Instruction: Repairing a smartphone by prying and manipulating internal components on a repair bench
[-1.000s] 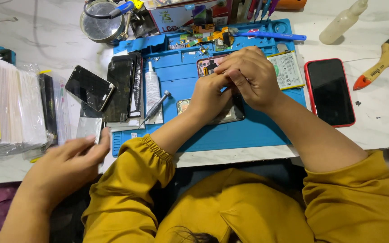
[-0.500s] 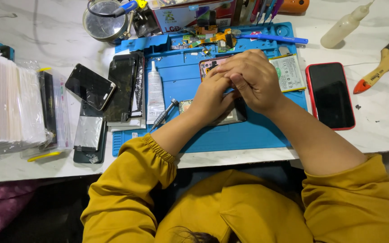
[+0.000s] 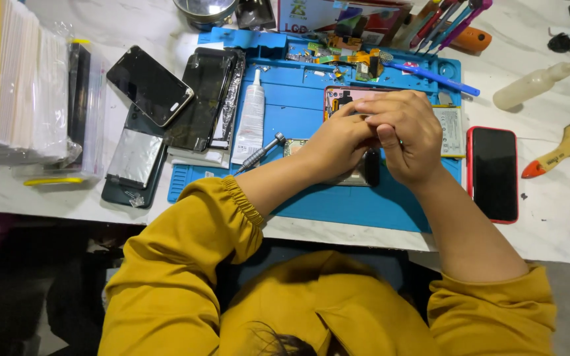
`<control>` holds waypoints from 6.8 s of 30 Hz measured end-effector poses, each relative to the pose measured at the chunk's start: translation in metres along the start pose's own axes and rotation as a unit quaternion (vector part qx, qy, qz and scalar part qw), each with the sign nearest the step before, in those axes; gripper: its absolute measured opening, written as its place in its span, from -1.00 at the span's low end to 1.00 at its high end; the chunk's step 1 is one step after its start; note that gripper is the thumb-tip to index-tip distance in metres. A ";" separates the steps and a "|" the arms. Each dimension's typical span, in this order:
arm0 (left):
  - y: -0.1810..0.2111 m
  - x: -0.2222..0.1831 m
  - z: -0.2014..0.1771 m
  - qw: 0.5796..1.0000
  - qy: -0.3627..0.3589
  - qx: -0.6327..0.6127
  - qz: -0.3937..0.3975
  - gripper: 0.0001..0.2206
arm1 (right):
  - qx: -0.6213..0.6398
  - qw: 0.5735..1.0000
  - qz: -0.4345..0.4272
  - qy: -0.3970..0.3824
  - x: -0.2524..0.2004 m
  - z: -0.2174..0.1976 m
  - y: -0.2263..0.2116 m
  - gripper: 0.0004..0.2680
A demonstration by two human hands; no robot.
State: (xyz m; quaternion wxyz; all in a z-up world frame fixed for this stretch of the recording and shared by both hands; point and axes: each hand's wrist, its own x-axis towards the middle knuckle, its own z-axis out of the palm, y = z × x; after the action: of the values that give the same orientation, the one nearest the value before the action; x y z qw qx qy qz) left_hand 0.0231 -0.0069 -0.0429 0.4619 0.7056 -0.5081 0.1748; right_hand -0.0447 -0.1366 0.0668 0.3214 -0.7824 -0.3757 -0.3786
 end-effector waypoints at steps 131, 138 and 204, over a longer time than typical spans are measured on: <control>0.029 0.006 -0.059 0.981 -0.085 0.164 -0.054 -0.88 | -0.225 0.951 0.158 -0.140 -0.008 -0.034 0.002 -0.88; 0.026 0.005 -0.058 0.979 -0.103 0.166 -0.059 -0.86 | -0.239 0.940 0.171 -0.172 -0.007 -0.036 0.000 -0.89; 0.027 0.005 -0.060 0.980 -0.118 0.153 -0.056 -0.85 | -0.165 0.956 0.167 -0.178 -0.008 -0.036 0.001 -0.87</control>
State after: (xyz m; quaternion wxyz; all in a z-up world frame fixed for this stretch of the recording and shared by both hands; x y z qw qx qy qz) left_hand 0.0151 0.0381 0.0044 0.2947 0.8110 -0.4858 0.1394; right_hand -0.0599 -0.1678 0.0782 0.1744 -0.9307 -0.2235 -0.2310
